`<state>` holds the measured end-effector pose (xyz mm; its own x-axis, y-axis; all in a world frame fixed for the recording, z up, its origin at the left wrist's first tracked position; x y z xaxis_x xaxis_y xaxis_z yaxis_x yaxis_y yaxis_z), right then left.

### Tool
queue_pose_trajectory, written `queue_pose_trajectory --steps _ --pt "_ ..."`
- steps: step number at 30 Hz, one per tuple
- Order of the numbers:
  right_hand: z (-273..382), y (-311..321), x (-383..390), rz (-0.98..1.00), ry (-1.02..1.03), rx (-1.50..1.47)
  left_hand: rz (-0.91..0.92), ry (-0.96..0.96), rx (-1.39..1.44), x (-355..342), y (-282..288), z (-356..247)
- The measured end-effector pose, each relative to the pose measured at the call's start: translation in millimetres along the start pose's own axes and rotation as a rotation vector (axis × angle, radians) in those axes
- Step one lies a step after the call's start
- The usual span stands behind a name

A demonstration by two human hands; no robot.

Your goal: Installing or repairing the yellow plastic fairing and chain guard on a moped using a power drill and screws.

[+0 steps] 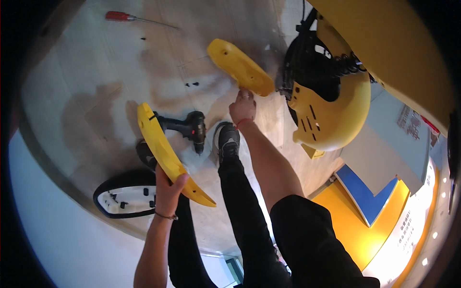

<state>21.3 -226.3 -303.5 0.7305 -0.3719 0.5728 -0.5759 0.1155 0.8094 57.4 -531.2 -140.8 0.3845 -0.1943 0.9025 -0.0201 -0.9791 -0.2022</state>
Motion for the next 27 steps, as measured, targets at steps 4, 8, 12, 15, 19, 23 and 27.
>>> queue_pose_trajectory --steps 4,8,12,15,19,23,27 --pt "-12 -9 57 -0.044 -0.014 -0.067 0.049 -0.071 -0.031 -20 -14 -6" --pt "-66 -18 117 0.063 -0.163 -0.284 0.086 -0.092 0.056 -54 -63 -14" --pt "-131 -49 157 0.041 -0.223 -0.354 0.15 -0.139 0.064 -101 -123 -15" --pt "-154 -65 161 -0.081 -0.174 -0.448 0.223 -0.243 0.069 -116 -165 -35" --pt "-171 -62 173 -0.218 -0.084 -0.491 0.294 -0.3 0.067 -164 -197 -7" --pt "-186 -54 184 -0.153 -0.261 -0.611 0.431 -0.408 -0.188 -194 -210 -31" --pt "-220 -72 204 -0.046 -0.352 -0.556 0.46 -0.484 -0.549 -189 -222 -40"
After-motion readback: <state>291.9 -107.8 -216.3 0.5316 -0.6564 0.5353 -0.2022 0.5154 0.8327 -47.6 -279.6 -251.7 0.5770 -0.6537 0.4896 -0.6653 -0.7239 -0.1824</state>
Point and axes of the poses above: each hand's wrist, its own x-axis away from the middle knuckle, its own y-axis out of the back of the hand, z = x × y, the point moved 5 cm from there along -x, towards the middle knuckle, and after that the axes turned 1 degree about y, right-handed, at the moved point
